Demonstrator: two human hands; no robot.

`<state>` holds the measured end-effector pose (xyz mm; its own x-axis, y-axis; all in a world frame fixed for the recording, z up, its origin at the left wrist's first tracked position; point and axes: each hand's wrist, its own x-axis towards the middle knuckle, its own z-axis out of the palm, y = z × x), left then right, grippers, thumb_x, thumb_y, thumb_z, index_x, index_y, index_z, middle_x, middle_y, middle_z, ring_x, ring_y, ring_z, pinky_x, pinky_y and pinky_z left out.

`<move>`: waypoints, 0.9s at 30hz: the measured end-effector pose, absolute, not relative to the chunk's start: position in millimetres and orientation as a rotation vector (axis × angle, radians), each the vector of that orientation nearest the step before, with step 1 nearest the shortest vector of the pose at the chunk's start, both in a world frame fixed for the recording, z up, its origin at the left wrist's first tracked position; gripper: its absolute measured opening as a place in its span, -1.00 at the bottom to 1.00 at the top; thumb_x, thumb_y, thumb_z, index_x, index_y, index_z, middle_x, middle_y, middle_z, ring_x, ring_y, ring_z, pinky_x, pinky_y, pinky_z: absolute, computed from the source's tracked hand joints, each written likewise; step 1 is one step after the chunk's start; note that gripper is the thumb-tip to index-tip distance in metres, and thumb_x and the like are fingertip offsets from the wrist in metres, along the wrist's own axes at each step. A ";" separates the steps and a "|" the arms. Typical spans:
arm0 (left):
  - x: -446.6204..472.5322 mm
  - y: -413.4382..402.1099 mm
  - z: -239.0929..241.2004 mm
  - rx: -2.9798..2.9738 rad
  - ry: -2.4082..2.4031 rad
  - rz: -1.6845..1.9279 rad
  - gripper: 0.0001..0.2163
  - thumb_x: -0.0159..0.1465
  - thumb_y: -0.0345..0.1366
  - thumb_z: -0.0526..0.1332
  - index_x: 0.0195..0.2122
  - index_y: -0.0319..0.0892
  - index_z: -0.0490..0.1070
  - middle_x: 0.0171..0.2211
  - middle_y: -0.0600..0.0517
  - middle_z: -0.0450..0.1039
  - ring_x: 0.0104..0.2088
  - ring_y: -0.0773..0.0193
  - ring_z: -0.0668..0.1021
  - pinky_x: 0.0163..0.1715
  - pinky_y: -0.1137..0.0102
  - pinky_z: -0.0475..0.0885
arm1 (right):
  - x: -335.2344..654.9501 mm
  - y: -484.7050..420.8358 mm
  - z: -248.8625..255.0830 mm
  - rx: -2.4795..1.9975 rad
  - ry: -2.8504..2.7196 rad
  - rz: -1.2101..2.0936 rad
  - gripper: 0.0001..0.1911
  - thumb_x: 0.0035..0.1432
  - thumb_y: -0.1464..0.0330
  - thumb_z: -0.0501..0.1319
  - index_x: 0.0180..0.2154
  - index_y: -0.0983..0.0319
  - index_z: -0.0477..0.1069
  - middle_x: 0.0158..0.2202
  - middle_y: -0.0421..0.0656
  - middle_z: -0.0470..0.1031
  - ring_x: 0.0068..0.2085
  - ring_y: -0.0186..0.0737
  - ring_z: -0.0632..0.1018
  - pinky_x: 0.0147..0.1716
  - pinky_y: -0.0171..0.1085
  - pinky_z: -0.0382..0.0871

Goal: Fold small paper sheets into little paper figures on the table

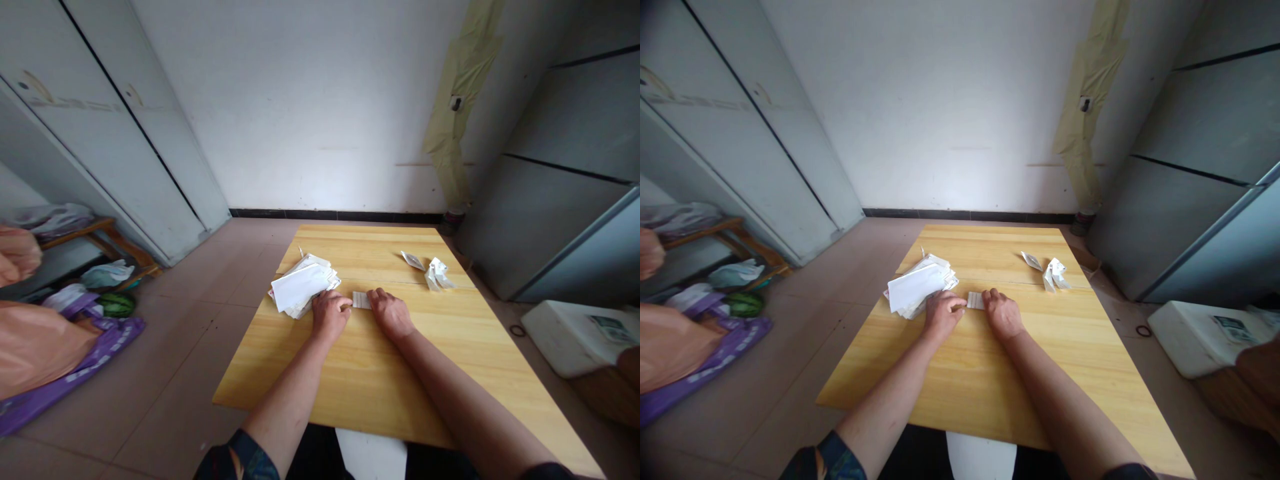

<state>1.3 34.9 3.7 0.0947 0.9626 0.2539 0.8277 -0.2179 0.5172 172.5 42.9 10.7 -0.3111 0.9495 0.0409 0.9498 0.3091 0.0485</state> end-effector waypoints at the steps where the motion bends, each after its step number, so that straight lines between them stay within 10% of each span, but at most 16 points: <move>1: 1.3 35.1 3.4 2.122 1.791 0.805 -0.83 0.06 -0.45 0.29 -0.36 -0.03 0.57 -0.29 0.08 0.53 -0.16 0.22 0.47 -0.07 0.28 0.27 | 172.4 42.7 11.2 -1.847 -2.539 -0.098 -0.78 0.32 0.42 -0.07 -0.12 0.21 0.30 -0.19 -0.05 0.44 -0.23 -0.25 0.52 -0.42 -0.36 0.23; 27: 2.9 33.4 5.7 2.151 1.735 0.855 -0.93 0.11 -0.34 0.29 -0.48 -0.06 0.56 -0.37 0.08 0.53 -0.23 0.27 0.48 -0.15 0.34 0.28 | 178.1 39.8 13.9 -1.730 -2.545 -0.073 -0.77 0.33 0.37 -0.06 -0.19 0.22 0.35 -0.24 -0.08 0.47 -0.27 -0.28 0.52 -0.42 -0.37 0.19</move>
<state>2.9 33.4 5.7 0.1198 0.9510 0.2850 0.8053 -0.2610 0.5324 178.1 39.8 13.9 -0.3667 0.9270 0.0788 0.9300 0.3676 0.0034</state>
